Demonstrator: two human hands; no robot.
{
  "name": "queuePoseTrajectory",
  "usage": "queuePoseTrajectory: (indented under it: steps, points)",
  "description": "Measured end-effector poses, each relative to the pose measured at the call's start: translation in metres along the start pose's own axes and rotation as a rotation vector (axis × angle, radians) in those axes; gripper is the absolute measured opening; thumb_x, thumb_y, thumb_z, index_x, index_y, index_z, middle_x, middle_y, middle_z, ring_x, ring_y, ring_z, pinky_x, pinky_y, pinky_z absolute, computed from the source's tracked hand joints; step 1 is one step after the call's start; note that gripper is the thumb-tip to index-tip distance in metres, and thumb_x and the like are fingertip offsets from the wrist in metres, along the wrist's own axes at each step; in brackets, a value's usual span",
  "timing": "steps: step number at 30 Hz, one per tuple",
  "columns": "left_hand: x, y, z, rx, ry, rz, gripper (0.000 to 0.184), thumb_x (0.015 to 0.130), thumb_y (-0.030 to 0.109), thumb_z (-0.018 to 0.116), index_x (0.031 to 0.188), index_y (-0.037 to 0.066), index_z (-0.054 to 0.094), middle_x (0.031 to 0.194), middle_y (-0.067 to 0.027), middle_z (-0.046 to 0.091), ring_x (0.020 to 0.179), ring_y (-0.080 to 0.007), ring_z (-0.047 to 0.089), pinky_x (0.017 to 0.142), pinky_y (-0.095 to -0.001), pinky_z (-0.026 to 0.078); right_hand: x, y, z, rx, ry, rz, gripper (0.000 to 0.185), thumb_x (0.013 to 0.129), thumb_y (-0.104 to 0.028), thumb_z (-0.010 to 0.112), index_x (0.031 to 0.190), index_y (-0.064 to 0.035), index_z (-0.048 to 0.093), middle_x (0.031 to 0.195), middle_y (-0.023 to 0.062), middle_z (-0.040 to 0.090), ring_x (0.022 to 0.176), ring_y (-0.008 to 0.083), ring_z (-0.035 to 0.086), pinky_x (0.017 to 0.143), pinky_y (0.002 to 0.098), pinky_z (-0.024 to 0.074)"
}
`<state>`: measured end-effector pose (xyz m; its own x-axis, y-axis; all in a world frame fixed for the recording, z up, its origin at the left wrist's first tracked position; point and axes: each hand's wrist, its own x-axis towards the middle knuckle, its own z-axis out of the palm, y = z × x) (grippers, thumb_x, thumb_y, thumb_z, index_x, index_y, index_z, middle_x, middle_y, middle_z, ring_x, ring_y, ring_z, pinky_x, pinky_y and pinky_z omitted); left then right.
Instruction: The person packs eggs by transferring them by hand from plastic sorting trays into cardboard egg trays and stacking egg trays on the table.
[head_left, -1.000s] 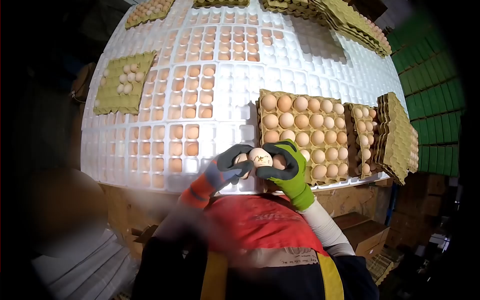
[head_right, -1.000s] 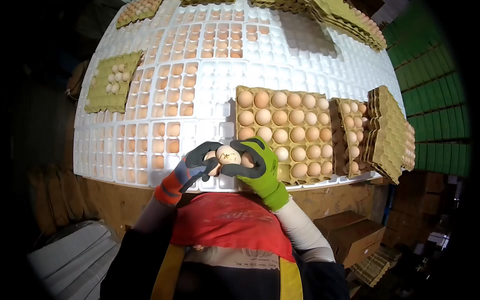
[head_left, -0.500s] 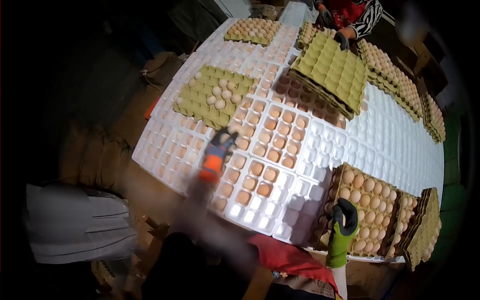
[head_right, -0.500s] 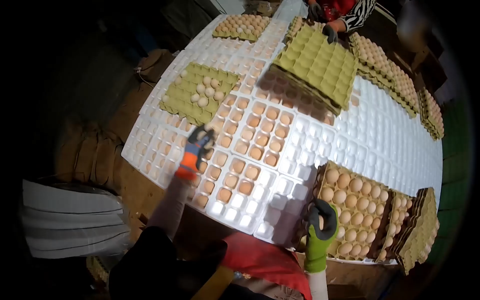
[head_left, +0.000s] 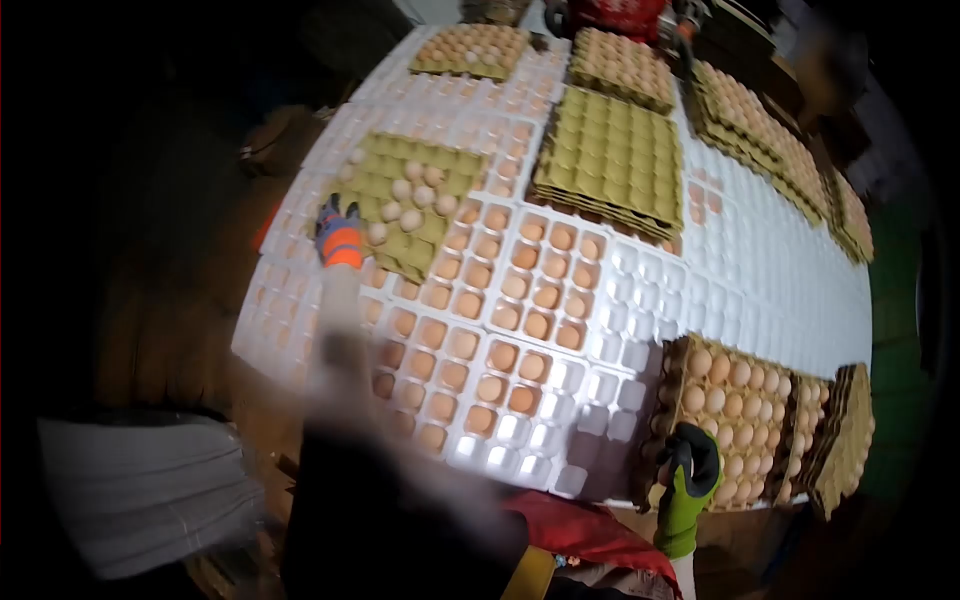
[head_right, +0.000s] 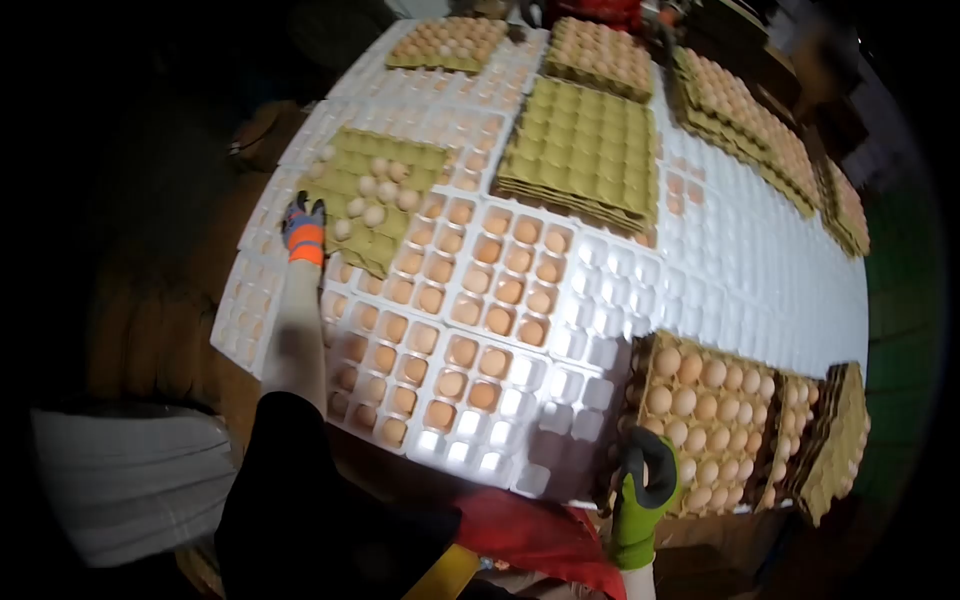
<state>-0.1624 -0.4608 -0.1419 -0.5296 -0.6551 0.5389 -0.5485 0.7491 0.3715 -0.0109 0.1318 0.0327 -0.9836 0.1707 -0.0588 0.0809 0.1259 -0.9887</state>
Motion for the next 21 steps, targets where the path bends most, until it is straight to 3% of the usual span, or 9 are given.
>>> queuePoseTrajectory:
  steps: [1,2,5,9,11,12,16,18,21]
  points:
    - [0.000,-0.006,0.013,0.161,-0.053,0.035,0.038,0.086,0.035,0.065,0.119,0.016,0.066,0.105,-0.0154,0.068,0.101,-0.0358,0.062,0.091,-0.0437,0.048,-0.002,0.009,-0.016,0.051,0.011,0.139,0.020,0.090,-0.005,0.059,0.107,0.0045,0.062,0.090,0.0047,0.062,0.073,0.0113,0.056,0.068,0.0250,0.0468]
    - [-0.004,-0.015,0.021,0.212,-0.087,0.113,0.037,0.089,0.029,0.061,0.124,0.016,0.064,0.102,-0.0114,0.070,0.097,-0.0311,0.065,0.088,-0.0413,0.050,0.003,0.034,-0.032,-0.146,0.057,-0.114,0.019,0.091,-0.006,0.059,0.108,0.0036,0.062,0.086,0.0043,0.062,0.072,0.0116,0.057,0.066,0.0254,0.0471]
    - [-0.010,-0.097,0.101,-0.603,-0.250,-0.004,0.036,0.093,0.027,0.058,0.122,0.006,0.064,0.114,-0.0163,0.067,0.101,-0.0301,0.064,0.086,-0.0388,0.050,0.005,-0.004,-0.056,0.067,0.214,-0.076,0.024,0.093,-0.013,0.063,0.112,0.0023,0.061,0.089,0.0057,0.062,0.071,0.0127,0.058,0.063,0.0248,0.0470]
    - [0.005,-0.045,0.038,-0.080,0.000,0.163,0.045,0.092,0.022,0.065,0.132,0.002,0.056,0.127,-0.0127,0.063,0.110,-0.0206,0.061,0.094,-0.0329,0.048,0.003,-0.008,-0.143,0.010,0.453,-0.037,0.024,0.094,-0.013,0.061,0.113,0.0005,0.062,0.093,0.0058,0.064,0.077,0.0142,0.059,0.068,0.0248,0.0475]
    - [-0.019,0.009,0.017,-0.596,-0.186,0.175,0.041,0.094,0.018,0.062,0.131,0.001,0.057,0.123,-0.0110,0.065,0.109,-0.0187,0.061,0.095,-0.0313,0.047,0.000,0.003,-0.168,-0.001,0.461,-0.001,0.023,0.090,-0.013,0.065,0.110,-0.0003,0.064,0.093,0.0045,0.064,0.077,0.0133,0.059,0.070,0.0255,0.0475]
    - [-0.053,0.050,0.014,-0.813,-0.335,0.279,0.044,0.094,0.026,0.057,0.132,0.004,0.056,0.127,-0.0161,0.060,0.118,-0.0270,0.057,0.102,-0.0344,0.043,-0.001,0.009,-0.176,-0.250,0.323,-0.094,0.024,0.088,-0.012,0.067,0.109,-0.0009,0.065,0.093,0.0039,0.064,0.076,0.0124,0.059,0.070,0.0258,0.0476]
    - [-0.232,0.291,-0.173,-1.133,-0.978,0.588,0.033,0.084,0.008,0.068,0.117,0.005,0.064,0.112,-0.0087,0.066,0.104,-0.0192,0.061,0.091,-0.0326,0.047,0.013,-0.012,-0.153,-1.128,-0.147,-0.242,0.025,0.076,-0.016,0.072,0.101,-0.0161,0.067,0.095,0.0061,0.062,0.083,0.0228,0.060,0.070,0.0340,0.0472]
    - [-0.280,0.341,-0.216,-0.938,-0.900,1.083,0.037,0.080,0.024,0.075,0.112,0.008,0.065,0.106,-0.0103,0.064,0.096,-0.0284,0.061,0.083,-0.0385,0.049,0.031,0.012,-0.154,-1.443,-0.321,-0.370,0.024,0.078,-0.018,0.067,0.102,-0.0192,0.064,0.101,0.0055,0.060,0.090,0.0256,0.059,0.072,0.0396,0.0461]
    - [-0.329,0.379,-0.251,-0.224,-0.969,1.338,0.051,0.078,0.048,0.068,0.112,0.011,0.064,0.109,-0.0099,0.057,0.099,-0.0274,0.054,0.081,-0.0394,0.043,0.048,0.035,-0.171,-1.245,-0.321,-0.653,0.034,0.067,-0.021,0.077,0.099,-0.0198,0.064,0.089,0.0042,0.058,0.081,0.0265,0.059,0.067,0.0385,0.0466]
